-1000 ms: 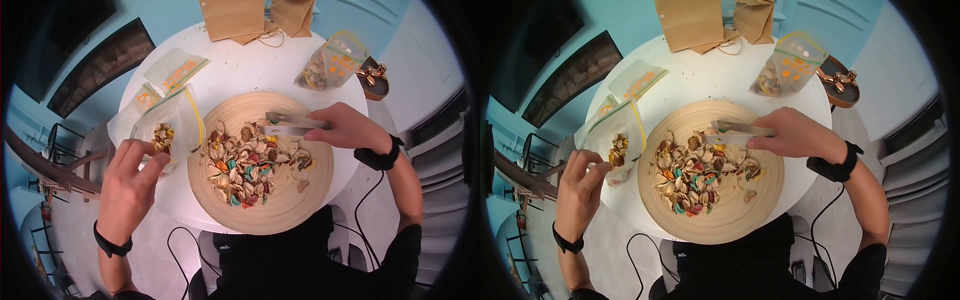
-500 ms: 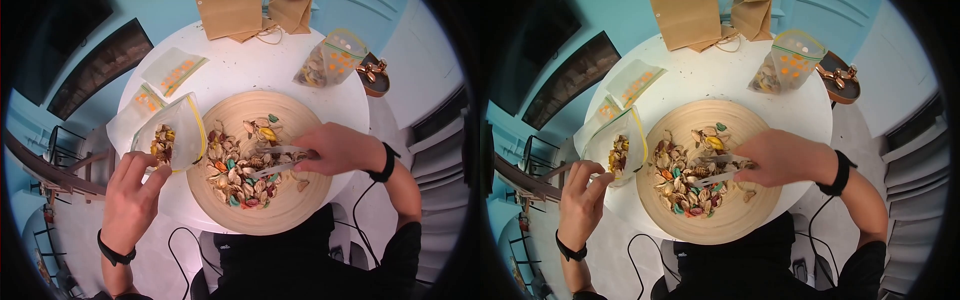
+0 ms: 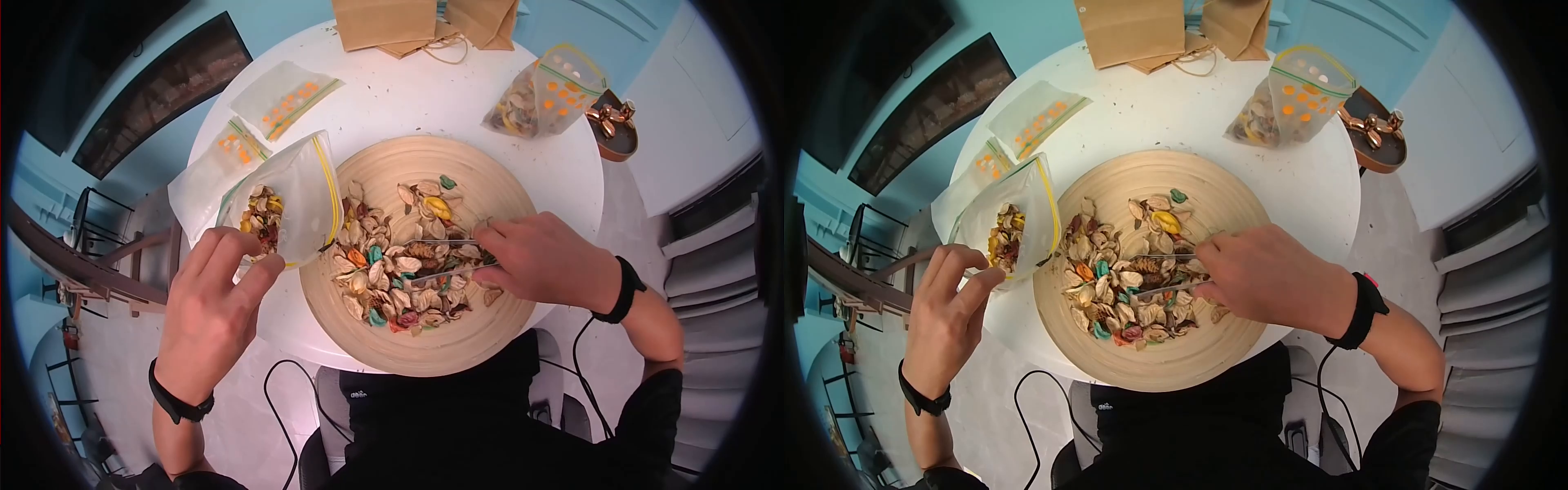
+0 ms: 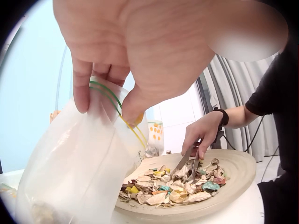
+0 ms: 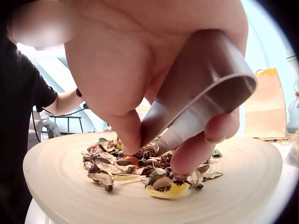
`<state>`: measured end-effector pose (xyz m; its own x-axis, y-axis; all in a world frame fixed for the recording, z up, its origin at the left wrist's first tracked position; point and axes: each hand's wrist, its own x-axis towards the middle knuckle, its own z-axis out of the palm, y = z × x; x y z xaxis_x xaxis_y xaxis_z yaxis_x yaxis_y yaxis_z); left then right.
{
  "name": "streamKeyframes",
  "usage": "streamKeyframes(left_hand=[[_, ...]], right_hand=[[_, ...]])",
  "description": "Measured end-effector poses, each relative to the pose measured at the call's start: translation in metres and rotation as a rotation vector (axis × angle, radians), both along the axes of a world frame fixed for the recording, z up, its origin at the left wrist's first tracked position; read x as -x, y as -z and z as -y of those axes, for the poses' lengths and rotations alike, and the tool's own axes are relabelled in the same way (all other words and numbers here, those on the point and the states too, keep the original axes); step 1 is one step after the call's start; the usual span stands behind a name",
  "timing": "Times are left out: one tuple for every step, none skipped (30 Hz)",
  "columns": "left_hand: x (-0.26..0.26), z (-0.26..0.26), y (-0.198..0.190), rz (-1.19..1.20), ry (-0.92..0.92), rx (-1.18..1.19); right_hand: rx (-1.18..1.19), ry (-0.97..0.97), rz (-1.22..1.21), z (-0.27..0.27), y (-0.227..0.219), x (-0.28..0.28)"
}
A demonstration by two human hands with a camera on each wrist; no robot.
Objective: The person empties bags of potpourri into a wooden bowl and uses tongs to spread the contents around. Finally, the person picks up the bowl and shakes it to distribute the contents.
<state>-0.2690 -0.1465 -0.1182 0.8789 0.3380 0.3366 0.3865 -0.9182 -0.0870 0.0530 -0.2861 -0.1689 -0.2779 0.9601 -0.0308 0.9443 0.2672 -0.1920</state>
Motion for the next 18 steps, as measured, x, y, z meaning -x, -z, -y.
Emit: streamKeyframes(left_hand=[[-0.0001,-0.0005,0.0002,-0.001,0.008,-0.003],[0.0001,-0.0007,0.0006,-0.002,0.015,-0.006],[0.0005,-0.0004,0.0014,-0.002,0.014,-0.004],[0.0008,-0.0001,0.0023,-0.008,0.021,-0.017],[0.001,0.0002,0.0032,-0.013,0.028,-0.032],[0.0016,0.0007,0.0037,-0.011,0.03,-0.031],[0.0025,0.0016,0.0036,-0.02,0.031,-0.032],[0.0029,0.0021,0.0037,-0.029,0.032,-0.033],[0.003,0.0023,0.0038,-0.026,0.033,-0.031],[0.0032,0.0025,0.0038,-0.029,0.034,-0.032],[0.0034,0.0026,0.0037,-0.032,0.034,-0.033],[0.0036,0.0027,0.004,-0.029,0.035,-0.032],[0.0039,0.0028,0.0042,-0.027,0.038,-0.035],[0.0041,0.0029,0.0045,-0.026,0.04,-0.037],[0.0043,0.0033,0.0046,-0.023,0.04,-0.035],[0.0046,0.004,0.0046,-0.027,0.042,-0.039],[0.0053,0.0046,0.0045,-0.031,0.044,-0.044],[0.0068,0.0047,0.005,-0.027,0.044,-0.042]], right_hand=[[0.001,0.0,0.001,0.0002,-0.0001,0.0004],[-0.025,-0.002,-0.003,0.0003,-0.0003,0.0011],[-0.05,-0.005,-0.006,0.0007,-0.0002,0.0018],[-0.048,-0.004,-0.005,0.0013,0.0001,0.0021],[-0.046,0.002,0.014,0.002,0.0002,0.0022],[-0.045,0.008,0.034,0.0027,0.0002,0.0022],[-0.043,0.01,0.036,0.0033,-0.0001,0.0021],[-0.048,0.019,0.041,0.0039,-0.0005,0.0019],[-0.052,0.027,0.047,0.0044,-0.001,0.0017],[-0.05,0.028,0.049,0.0047,-0.0022,0.0017],[-0.032,0.049,0.062,0.0048,-0.004,0.0016],[-0.014,0.069,0.075,0.0048,-0.0052,0.0014],[-0.013,0.069,0.078,0.0048,-0.0056,0.001],[-0.032,0.064,0.066,0.0047,-0.0059,0.0004],[-0.049,0.059,0.054,0.0046,-0.0062,-0.0002],[-0.045,0.058,0.056,0.0044,-0.0063,-0.0005],[-0.037,0.066,0.056,0.0042,-0.0062,-0.0007],[-0.031,0.075,0.059,0.004,-0.0064,-0.001]])
